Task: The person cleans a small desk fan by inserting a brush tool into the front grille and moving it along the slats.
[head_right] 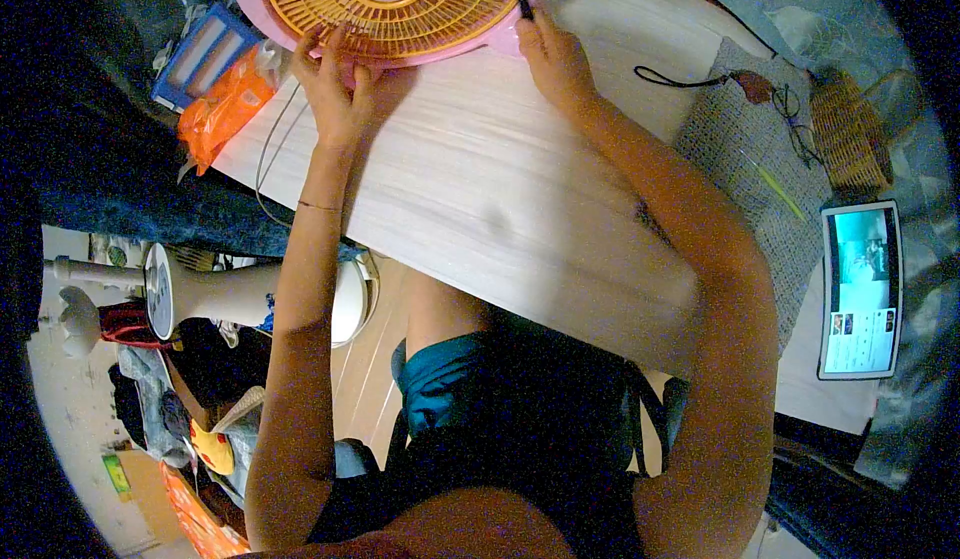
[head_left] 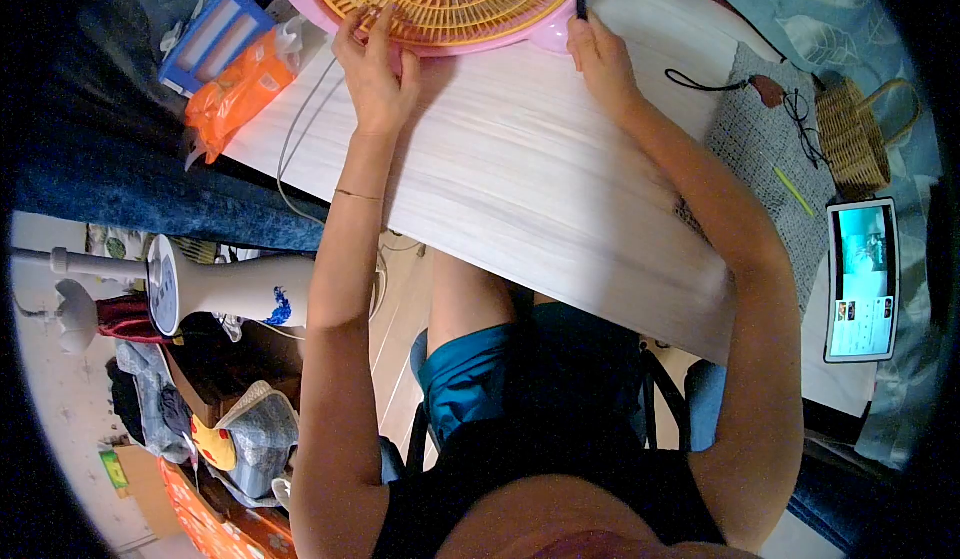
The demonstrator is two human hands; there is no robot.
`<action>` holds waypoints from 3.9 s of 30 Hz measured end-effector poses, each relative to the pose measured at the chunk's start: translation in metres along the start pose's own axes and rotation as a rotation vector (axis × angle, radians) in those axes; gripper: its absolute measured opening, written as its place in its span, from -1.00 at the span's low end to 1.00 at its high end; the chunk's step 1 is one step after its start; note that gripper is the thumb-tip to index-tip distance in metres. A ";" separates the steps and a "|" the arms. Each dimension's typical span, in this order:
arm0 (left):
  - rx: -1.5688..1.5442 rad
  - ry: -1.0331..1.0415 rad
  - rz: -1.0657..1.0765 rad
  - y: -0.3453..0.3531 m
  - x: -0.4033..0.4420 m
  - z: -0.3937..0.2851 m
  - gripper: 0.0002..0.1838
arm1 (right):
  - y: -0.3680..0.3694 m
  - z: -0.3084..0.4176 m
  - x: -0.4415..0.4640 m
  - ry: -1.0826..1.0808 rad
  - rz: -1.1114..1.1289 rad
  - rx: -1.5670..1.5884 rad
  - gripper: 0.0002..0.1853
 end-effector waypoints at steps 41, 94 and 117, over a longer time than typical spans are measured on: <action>-0.011 0.024 0.016 0.001 0.000 -0.002 -0.45 | -0.001 -0.004 -0.001 0.080 0.024 -0.053 -0.72; -0.210 -0.088 0.060 0.012 -0.003 0.010 -0.39 | 0.021 0.005 -0.008 -0.022 0.327 -0.175 -0.70; -0.077 0.013 0.012 0.005 -0.001 0.003 -0.46 | 0.017 0.011 -0.007 -0.003 0.269 -0.167 -0.71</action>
Point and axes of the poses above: each hand's wrist, its own x-axis towards the middle knuckle, its own y-axis out of the palm, z = x × y, the point moved 7 cm from there along x, towards the middle knuckle, and after that the axes turned 6 degrees about x, right-handed, at the moved point
